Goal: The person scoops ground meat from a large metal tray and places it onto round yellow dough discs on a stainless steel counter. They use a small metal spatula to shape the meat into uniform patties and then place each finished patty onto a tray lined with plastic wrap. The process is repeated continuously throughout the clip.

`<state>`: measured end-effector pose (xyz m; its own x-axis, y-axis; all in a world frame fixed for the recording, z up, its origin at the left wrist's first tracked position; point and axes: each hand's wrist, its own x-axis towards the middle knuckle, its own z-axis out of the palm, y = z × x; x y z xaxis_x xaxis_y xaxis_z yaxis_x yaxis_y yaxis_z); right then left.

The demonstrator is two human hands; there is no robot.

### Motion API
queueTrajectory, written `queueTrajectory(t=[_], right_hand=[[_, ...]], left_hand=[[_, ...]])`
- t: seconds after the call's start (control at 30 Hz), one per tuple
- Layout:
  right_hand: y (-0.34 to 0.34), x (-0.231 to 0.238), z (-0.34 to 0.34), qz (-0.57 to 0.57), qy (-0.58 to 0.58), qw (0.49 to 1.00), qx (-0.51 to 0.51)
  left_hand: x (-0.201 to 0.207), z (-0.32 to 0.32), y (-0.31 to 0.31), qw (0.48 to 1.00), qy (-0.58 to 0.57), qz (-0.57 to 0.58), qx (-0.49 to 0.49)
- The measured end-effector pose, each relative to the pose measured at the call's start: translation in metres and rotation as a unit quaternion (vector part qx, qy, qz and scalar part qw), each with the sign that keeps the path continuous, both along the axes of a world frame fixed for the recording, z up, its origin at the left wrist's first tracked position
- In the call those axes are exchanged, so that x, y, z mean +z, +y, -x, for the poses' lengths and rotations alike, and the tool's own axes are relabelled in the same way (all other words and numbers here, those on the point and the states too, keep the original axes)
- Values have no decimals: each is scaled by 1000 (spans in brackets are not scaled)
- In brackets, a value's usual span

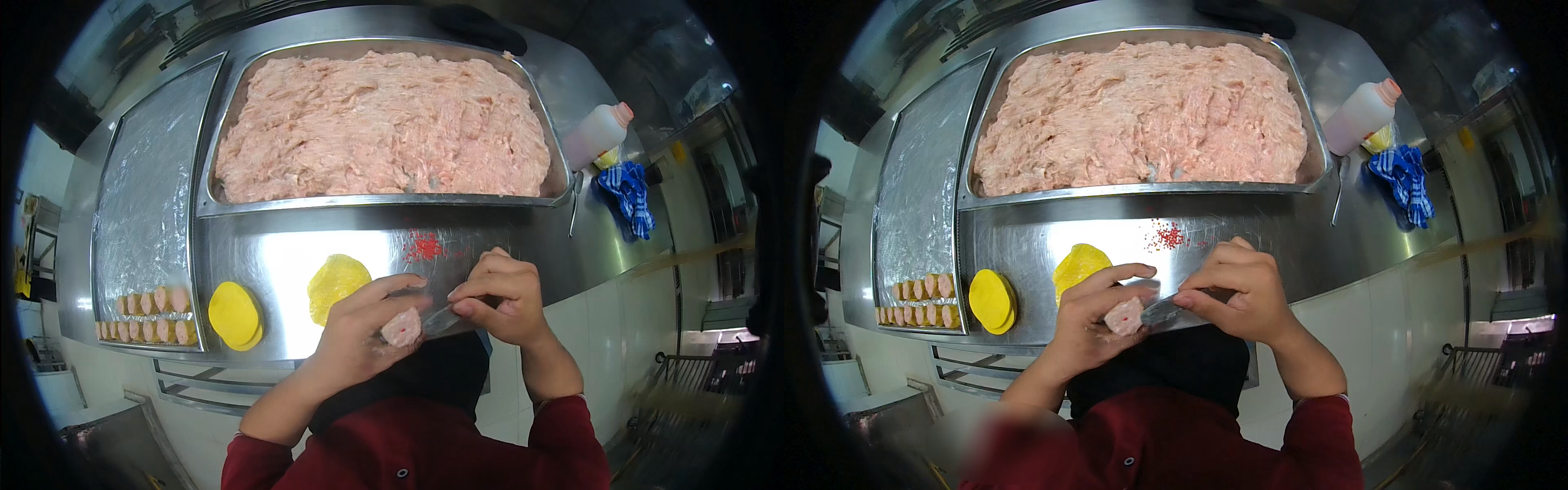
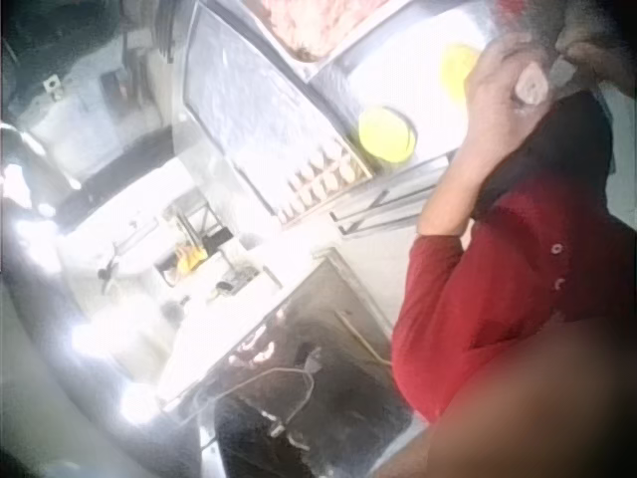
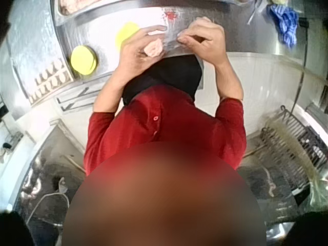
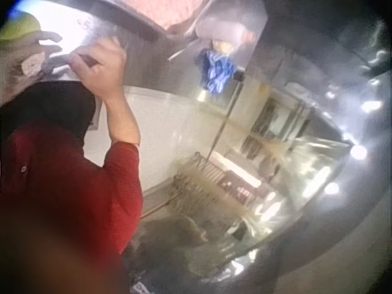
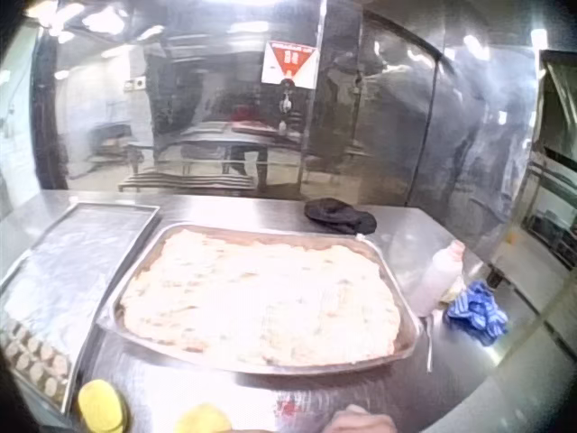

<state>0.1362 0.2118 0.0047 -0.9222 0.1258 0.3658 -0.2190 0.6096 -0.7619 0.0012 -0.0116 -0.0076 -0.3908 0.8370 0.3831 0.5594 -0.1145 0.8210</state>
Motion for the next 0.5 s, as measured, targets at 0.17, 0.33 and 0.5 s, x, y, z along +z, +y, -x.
queueTrajectory(t=[0.17,0.33,0.5], right_hand=[[-8,14,12,-24,16,999,24],[-18,15,26,-55,36,998,24],[-17,18,26,-41,63,997,-24]], left_hand=[[4,-8,-4,986,-166,17,20],[10,-14,-7,993,-94,61,35],[10,-13,-6,993,-96,46,54]])
